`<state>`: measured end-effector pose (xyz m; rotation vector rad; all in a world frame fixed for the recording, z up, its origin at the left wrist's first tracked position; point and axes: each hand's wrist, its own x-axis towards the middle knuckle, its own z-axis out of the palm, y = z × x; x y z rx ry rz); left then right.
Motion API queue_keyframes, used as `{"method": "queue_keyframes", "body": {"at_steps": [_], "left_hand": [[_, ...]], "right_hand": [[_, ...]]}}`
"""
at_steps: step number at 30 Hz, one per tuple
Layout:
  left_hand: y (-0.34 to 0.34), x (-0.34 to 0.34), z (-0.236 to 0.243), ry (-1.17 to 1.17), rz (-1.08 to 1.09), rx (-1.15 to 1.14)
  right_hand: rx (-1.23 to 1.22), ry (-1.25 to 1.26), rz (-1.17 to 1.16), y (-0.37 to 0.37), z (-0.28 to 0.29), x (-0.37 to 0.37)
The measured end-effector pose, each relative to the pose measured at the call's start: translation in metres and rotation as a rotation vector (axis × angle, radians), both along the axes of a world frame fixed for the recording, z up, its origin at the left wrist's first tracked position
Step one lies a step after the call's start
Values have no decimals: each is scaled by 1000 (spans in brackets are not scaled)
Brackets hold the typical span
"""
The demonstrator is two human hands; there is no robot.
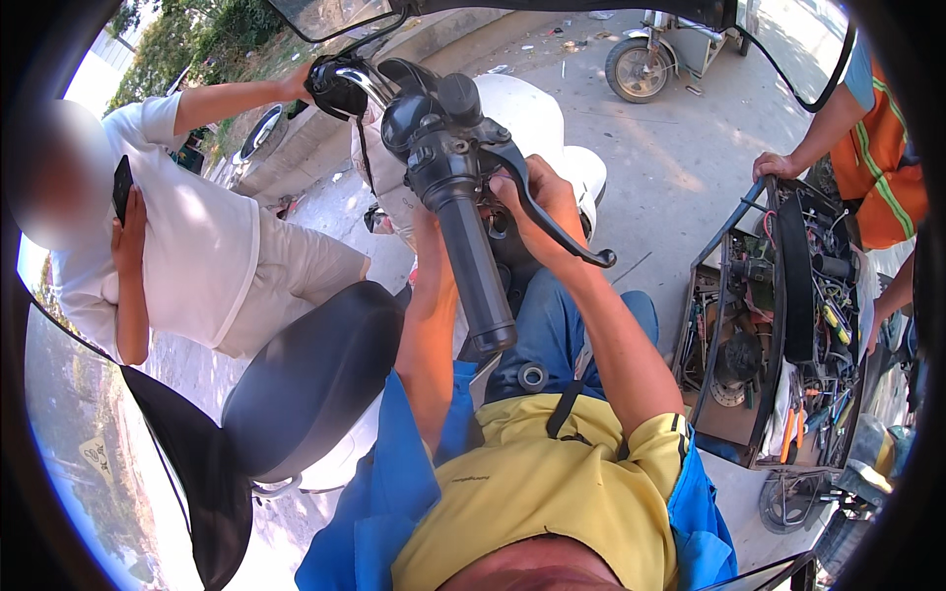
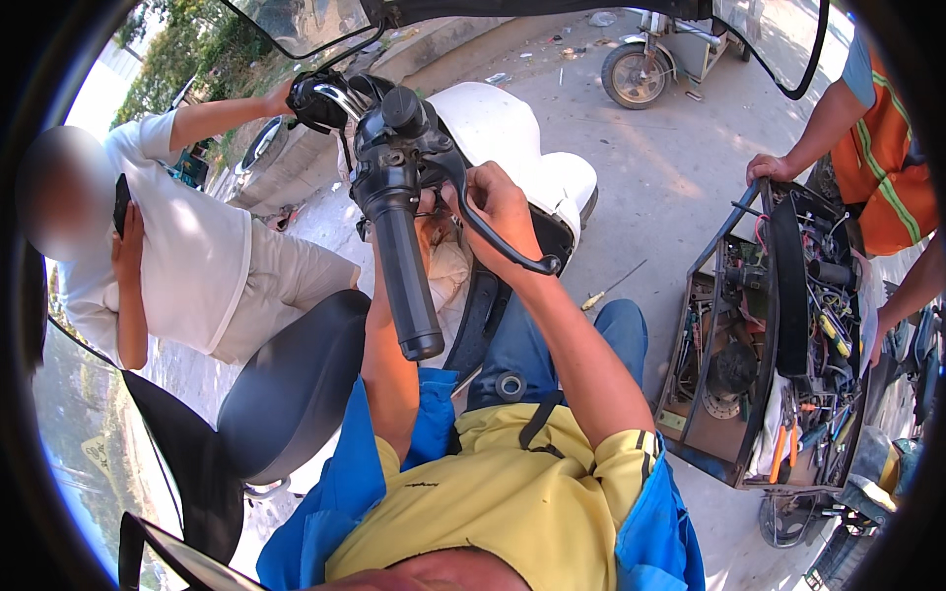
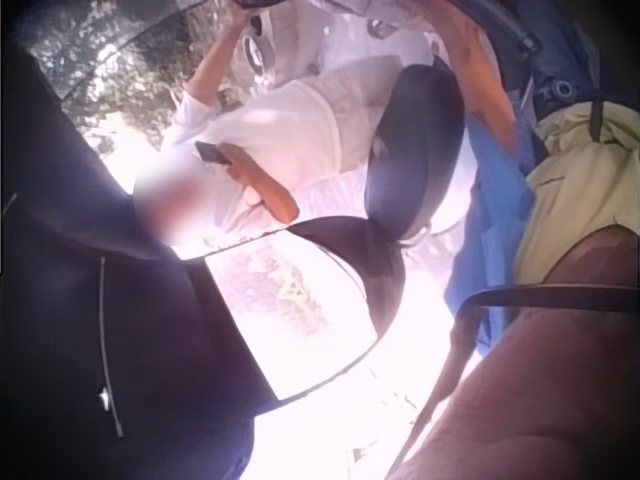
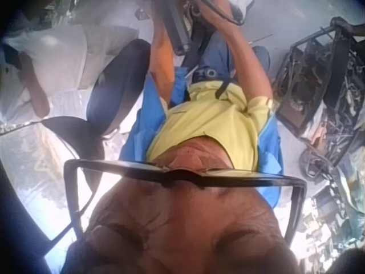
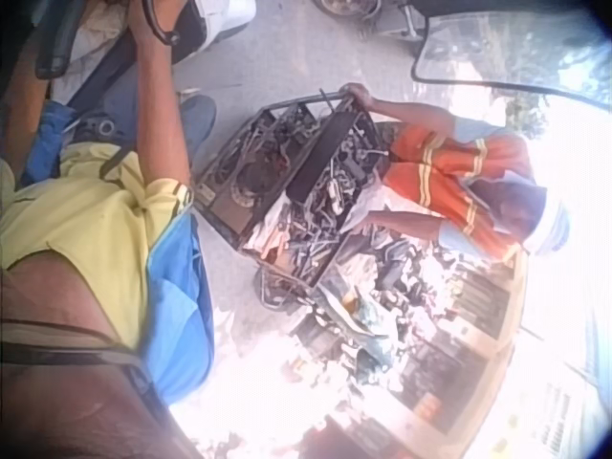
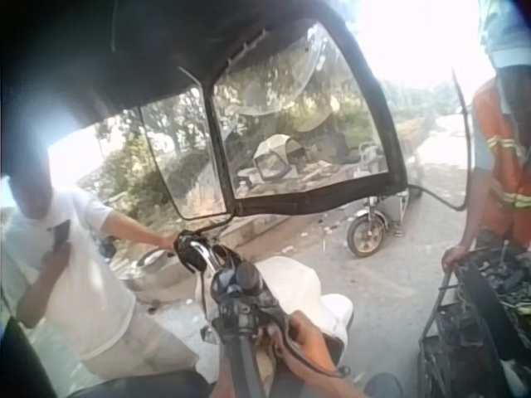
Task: The person works on the right handlebar of a white motorcycle, repeatedly wrapping electrical tape around the grip area and adjusting the brake lever assembly. The person handles the handlebar grip, brake lever, and electrical tape while seated on the motorcycle.
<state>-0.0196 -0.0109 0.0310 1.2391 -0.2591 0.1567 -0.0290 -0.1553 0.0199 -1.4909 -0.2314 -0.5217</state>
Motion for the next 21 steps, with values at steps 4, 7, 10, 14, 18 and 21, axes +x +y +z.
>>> {"method": "queue_keyframes", "body": {"at_steps": [4, 7, 10, 14, 18, 21], "left_hand": [[3, 17, -10, 127, -117, -175], [10, 21, -15, 206, -203, -117], [14, 27, -18, 336, -247, -153], [7, 19, 2, 350, -378, -170], [11, 21, -4, 361, -391, -135], [16, 17, -8, 275, -354, -16]], "right_hand": [[88, 32, 140, -10, -5, 7], [-14, -1, 140, -18, 2, 4], [35, 26, 235, -21, -2, 6], [127, 20, 330, -23, 6, 2], [30, -19, 254, -26, -2, 7], [-24, 0, 228, -27, 5, 2]]}}
